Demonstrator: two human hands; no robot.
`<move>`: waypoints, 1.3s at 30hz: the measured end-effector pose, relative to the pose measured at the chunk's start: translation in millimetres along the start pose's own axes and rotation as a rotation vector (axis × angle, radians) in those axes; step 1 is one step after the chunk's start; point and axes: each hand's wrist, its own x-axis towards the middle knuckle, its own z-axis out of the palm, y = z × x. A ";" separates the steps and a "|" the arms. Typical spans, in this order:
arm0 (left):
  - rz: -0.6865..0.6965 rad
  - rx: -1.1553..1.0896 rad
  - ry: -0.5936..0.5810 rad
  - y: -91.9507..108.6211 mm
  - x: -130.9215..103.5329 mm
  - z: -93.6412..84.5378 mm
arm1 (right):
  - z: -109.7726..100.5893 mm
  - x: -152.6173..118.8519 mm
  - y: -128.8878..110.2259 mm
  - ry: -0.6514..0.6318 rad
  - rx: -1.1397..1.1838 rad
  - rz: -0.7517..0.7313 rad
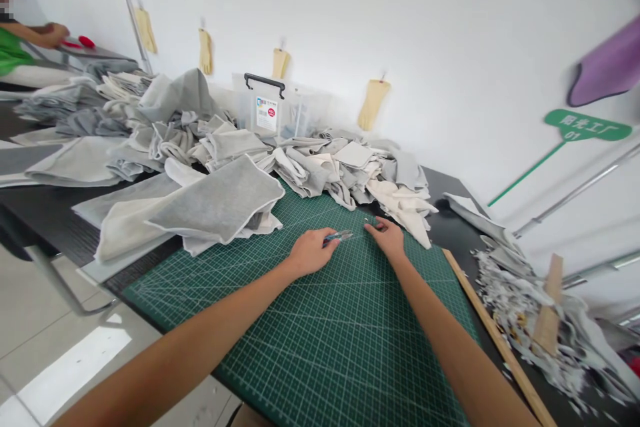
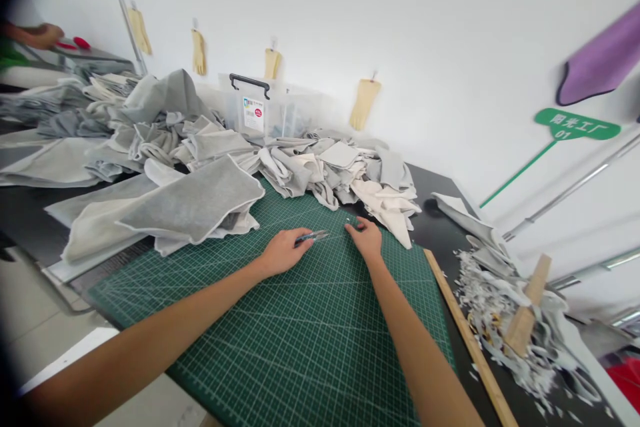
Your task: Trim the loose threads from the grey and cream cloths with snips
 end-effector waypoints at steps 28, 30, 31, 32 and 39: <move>0.012 -0.019 -0.013 -4.9 0.6 4.5 | -274.1 -90.2 69.2 0.125 -0.452 0.086; 0.019 -0.023 -0.016 -4.5 0.5 4.5 | -302.4 -105.9 93.4 0.104 -0.497 0.123; 0.023 -0.023 -0.019 -4.2 0.5 4.3 | -311.0 -111.9 102.9 0.095 -0.525 0.136; 0.027 -0.022 -0.022 -3.9 0.6 4.0 | -316.3 -116.3 110.6 0.082 -0.547 0.143; 0.028 0.002 -0.023 -3.3 0.0 3.1 | -315.5 -113.9 131.7 -0.038 -0.722 0.131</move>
